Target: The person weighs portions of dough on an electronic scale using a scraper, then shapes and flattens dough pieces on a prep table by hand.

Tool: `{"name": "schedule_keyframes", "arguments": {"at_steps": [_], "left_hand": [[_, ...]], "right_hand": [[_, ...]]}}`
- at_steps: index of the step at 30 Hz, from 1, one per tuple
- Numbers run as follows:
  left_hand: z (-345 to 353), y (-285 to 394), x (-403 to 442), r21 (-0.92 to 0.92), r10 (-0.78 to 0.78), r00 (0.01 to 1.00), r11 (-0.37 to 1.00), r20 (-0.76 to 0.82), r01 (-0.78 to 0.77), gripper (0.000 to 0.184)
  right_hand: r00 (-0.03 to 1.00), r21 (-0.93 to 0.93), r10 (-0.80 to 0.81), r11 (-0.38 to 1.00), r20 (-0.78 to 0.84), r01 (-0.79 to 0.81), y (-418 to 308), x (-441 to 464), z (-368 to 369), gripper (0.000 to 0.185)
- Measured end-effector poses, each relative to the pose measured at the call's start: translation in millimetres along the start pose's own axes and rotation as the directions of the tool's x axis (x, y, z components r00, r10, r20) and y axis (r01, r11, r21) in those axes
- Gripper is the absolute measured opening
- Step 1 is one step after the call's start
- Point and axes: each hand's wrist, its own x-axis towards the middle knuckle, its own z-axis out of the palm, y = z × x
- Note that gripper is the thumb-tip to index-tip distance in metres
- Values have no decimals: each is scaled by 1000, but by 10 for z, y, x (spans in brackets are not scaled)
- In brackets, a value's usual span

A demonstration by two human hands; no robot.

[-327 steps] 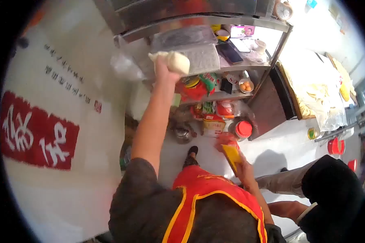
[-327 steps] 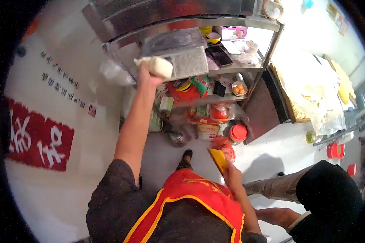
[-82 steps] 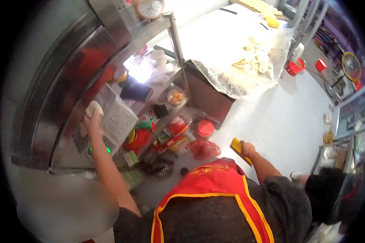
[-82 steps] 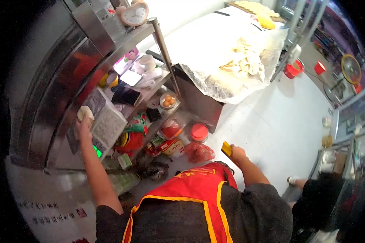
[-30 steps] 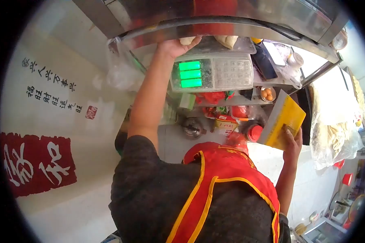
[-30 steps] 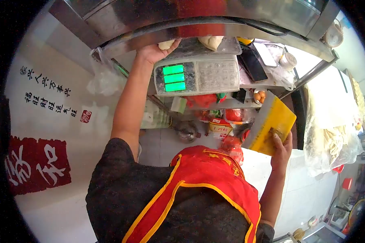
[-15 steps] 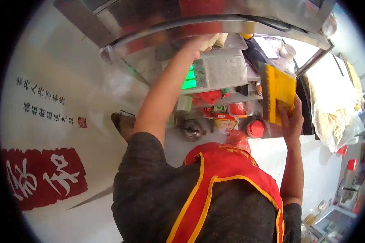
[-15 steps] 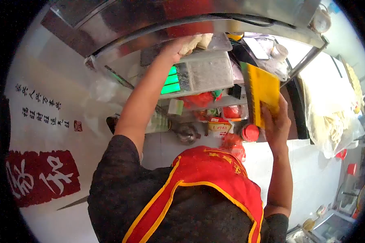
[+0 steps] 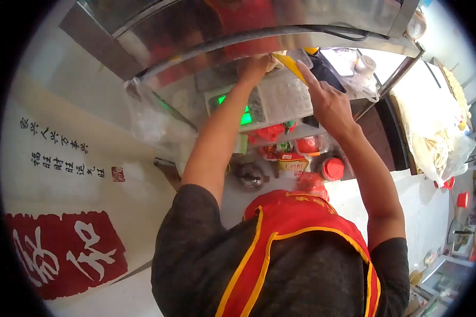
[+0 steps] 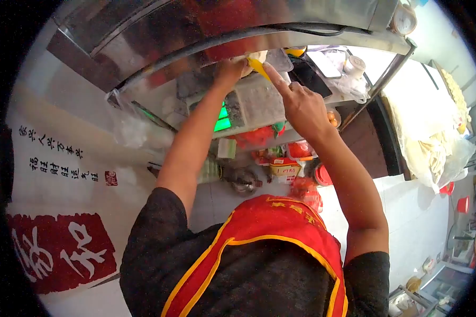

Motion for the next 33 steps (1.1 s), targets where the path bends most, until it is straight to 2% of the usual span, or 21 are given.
{"name": "schedule_keyframes", "arguments": {"at_steps": [1,3,5,9,12,15,18,21,24,25,28,29,31,32,33], "left_hand": [[11,-29,11,75,26,999,997,42,-29,55],[-97,96,-42,220,66,989,971,131,-94,58],[-175,184,-89,102,47,994,993,101,-58,60],[28,-106,32,-193,-41,999,981,-32,35,58],[-233,30,58,-216,-72,969,968,236,125,55],[-521,36,-56,-299,17,900,946,435,126,52],[-844,-23,-259,-365,110,790,919,603,151,49],[-1191,-71,-684,-363,15,888,916,460,172,48],[-1299,-329,-1021,-716,-1,909,616,417,329,41],[-1294,-526,-1043,-758,6,900,542,436,364,50],[-1306,-603,-1168,-858,-128,886,220,446,464,56],[-1303,-591,-1174,-877,-145,891,170,430,450,54],[-1259,-553,-1168,-906,-177,899,69,401,418,52],[-1242,-579,-1155,-912,-237,893,60,381,405,49],[-1210,-634,-1119,-918,-296,884,52,361,392,47]], "right_hand": [[998,-21,-40,999,-43,39,9,39,56,82],[997,-31,-61,998,-37,60,-35,134,61,78],[997,-60,-71,996,-16,70,-64,231,59,77],[994,-171,-106,979,27,109,-119,422,80,77],[991,-198,-122,971,62,132,-152,561,87,73],[987,-195,-117,971,106,136,-197,615,84,70],[979,-203,-150,963,135,175,-264,700,124,69],[980,-198,-155,964,127,179,-305,677,61,70],[988,-211,-146,965,59,155,-268,499,10,74],[990,-215,-141,966,30,144,-238,424,8,76],[984,-206,-179,963,-4,174,-130,332,-28,78],[979,-206,-192,963,-70,174,-116,313,-19,81],[986,-192,-166,969,-26,158,-106,269,-57,80],[989,-184,-149,972,-2,146,-107,225,-70,79],[986,-167,-161,974,-46,152,-96,172,-73,79]]}}
